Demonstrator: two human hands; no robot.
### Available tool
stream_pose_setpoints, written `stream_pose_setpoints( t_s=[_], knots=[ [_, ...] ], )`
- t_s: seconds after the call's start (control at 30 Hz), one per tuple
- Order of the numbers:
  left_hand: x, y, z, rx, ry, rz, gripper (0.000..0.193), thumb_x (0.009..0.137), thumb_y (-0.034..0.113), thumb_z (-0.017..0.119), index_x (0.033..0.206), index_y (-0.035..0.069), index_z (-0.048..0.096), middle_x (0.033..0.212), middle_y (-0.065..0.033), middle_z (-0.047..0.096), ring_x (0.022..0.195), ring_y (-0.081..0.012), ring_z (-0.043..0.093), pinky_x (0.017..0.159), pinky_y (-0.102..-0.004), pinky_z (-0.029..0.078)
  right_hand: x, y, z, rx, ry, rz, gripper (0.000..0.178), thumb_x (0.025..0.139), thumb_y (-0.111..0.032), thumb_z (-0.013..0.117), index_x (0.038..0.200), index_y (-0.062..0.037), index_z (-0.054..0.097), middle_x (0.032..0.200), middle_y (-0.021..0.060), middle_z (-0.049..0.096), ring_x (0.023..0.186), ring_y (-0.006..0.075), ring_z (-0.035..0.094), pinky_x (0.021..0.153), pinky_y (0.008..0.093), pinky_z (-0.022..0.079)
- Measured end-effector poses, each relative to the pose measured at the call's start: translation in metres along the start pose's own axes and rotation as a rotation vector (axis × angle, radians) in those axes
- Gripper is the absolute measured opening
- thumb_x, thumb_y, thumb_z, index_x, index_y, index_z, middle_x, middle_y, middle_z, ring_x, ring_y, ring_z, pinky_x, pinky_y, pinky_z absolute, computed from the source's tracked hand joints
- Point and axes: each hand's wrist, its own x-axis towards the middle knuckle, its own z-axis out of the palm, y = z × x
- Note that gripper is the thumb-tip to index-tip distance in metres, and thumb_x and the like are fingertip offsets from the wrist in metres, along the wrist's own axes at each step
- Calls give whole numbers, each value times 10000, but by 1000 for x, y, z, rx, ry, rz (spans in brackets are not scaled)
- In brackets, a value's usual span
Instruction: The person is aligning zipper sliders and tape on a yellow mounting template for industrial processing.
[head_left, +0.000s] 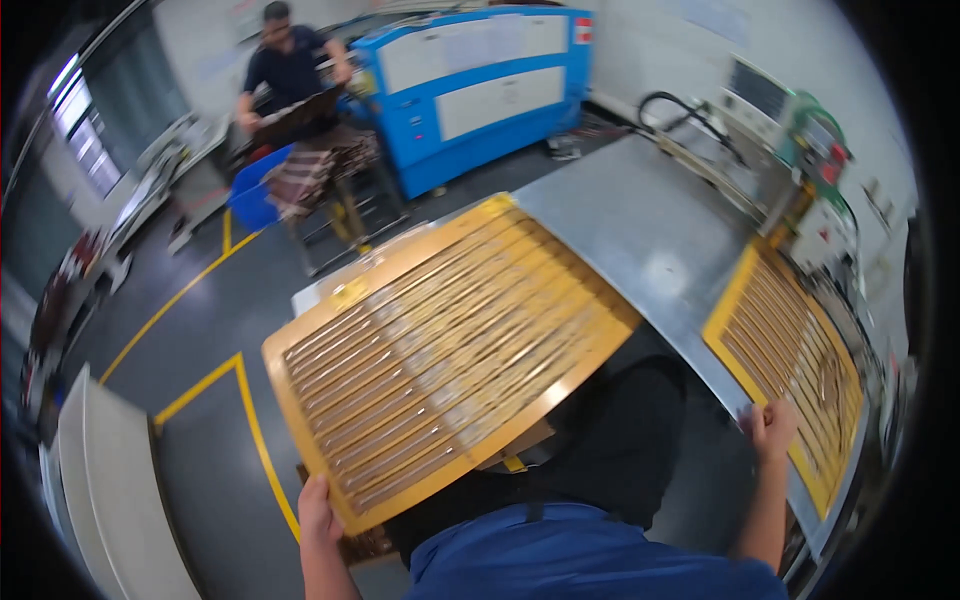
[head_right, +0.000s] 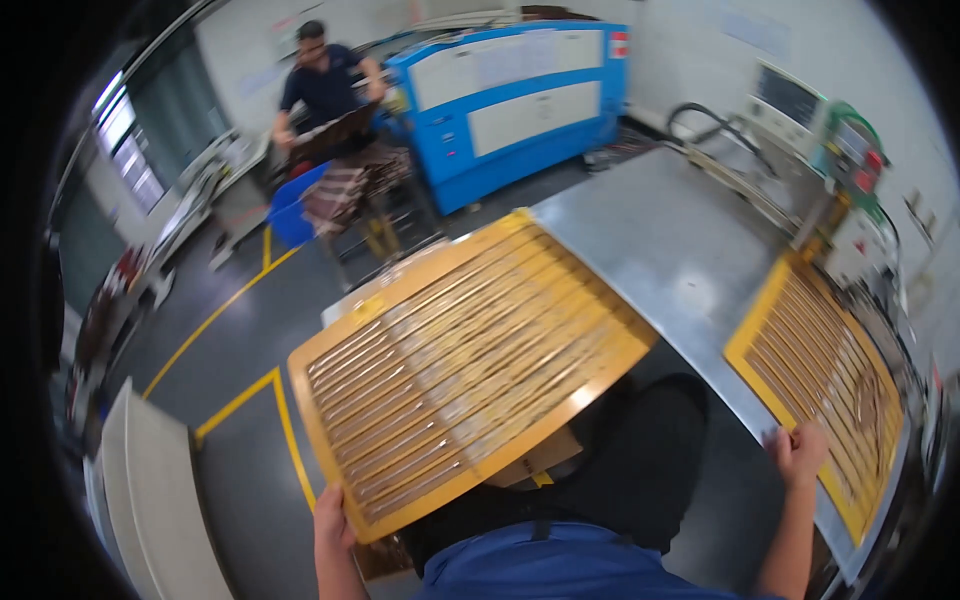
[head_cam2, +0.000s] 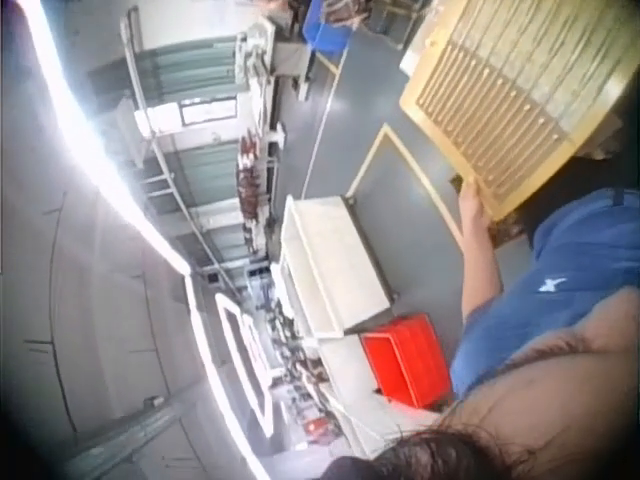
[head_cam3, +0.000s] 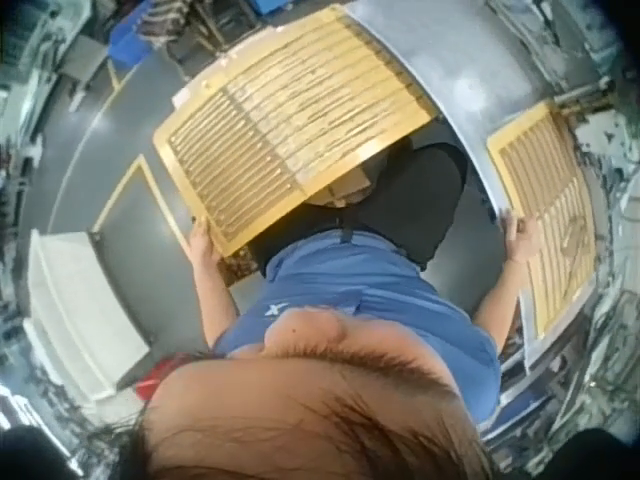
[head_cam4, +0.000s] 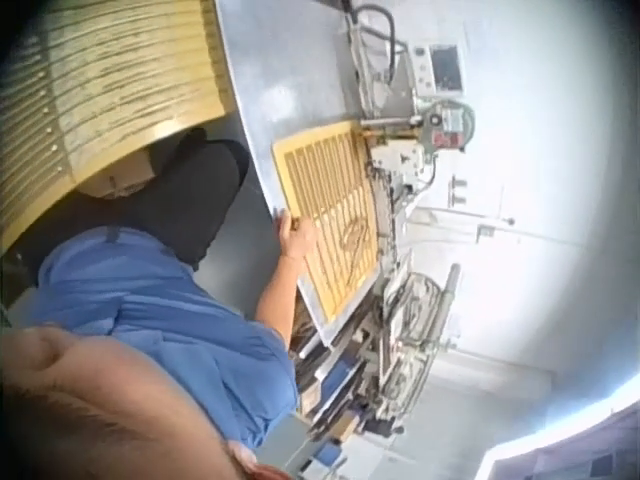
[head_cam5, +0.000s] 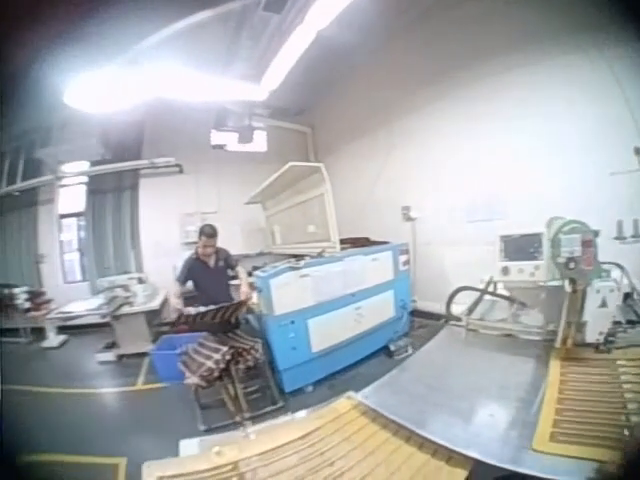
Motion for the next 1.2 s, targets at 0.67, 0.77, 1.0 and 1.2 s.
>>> stream_pose_setpoints(
  t_s=[0.67, 0.77, 1.0, 1.2],
  knots=[
    [-32, -33, 13, 91, 289, 261, 350, 1124, 221, 549, 1400, 19, 475, 1251, -116, 642, 1105, -166, 628, 991, -320, 507, -69, -623, 52, 946, -973, -1374, 214, 933, -218, 744, 1051, -52, 680, 1154, 135, 638, 1135, 352, 615, 1001, 459, 486],
    [-49, -25, 21, 412, 526, 363, 355, 1025, 134, 674, 1322, 3, 531, 1105, -128, 633, 1037, -211, 622, 919, -362, 517, -65, -624, 57, 874, -1098, -1414, 206, 937, -207, 738, 1037, -48, 654, 1118, 140, 635, 1117, 349, 612, 998, 472, 480],
    [-60, 20, 35, 1251, 344, 706, 166, 861, 143, 797, 977, 65, 709, 1095, -116, 619, 1087, -337, 586, 950, -463, 473, 21, -584, 61, 1414, -1403, -574, 182, 1070, -209, 653, 1160, -66, 584, 920, 39, 582, 768, 169, 594, 714, 327, 518],
    [-51, 21, 38, 1382, 259, 659, 161, 808, 95, 797, 920, 64, 686, 1079, -139, 586, 1104, -370, 551, 982, -470, 441, 53, -588, 44, 1534, -1234, -866, 530, 969, -309, 800, 1343, -80, 501, 899, 30, 543, 756, 136, 555, 676, 302, 487]
  ],
)
